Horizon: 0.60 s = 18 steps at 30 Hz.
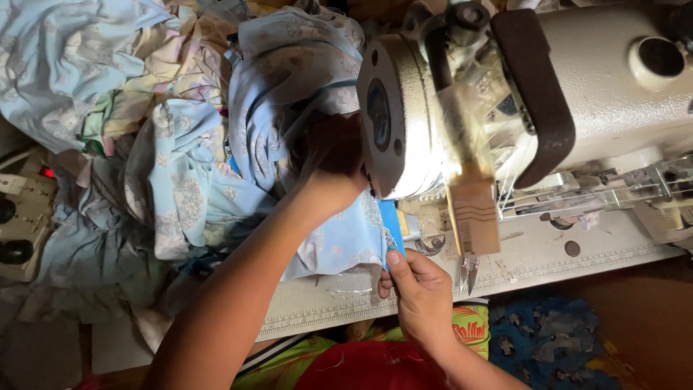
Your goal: Trimming small fabric components using hand snips at a sewing machine workstation.
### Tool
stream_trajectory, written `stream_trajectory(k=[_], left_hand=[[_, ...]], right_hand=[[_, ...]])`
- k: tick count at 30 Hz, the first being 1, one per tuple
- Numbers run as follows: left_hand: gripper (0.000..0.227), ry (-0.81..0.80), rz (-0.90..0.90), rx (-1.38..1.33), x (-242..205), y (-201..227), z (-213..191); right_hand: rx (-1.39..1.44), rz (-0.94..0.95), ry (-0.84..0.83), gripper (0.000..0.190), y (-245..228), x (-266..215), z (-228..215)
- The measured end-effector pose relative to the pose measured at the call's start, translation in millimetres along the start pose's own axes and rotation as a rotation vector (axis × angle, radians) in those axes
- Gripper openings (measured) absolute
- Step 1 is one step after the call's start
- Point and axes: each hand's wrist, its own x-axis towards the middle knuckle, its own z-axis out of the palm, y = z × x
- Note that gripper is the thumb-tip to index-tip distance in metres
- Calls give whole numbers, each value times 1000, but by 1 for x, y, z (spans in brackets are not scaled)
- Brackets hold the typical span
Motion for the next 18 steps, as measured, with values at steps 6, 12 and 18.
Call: stream_trajectory(k=[6,12,18], left_hand=[[28,-76,-48,-62,-6,0,-6],[38,0,106,19,-17,-6,3],[43,19,95,13,-20,-9,9]], right_hand=[[121,47,35,26,5,-1,1],[60,23,-32,32,-5,-7,-4],[-111,-100,-184,38,-4,-11,-13]])
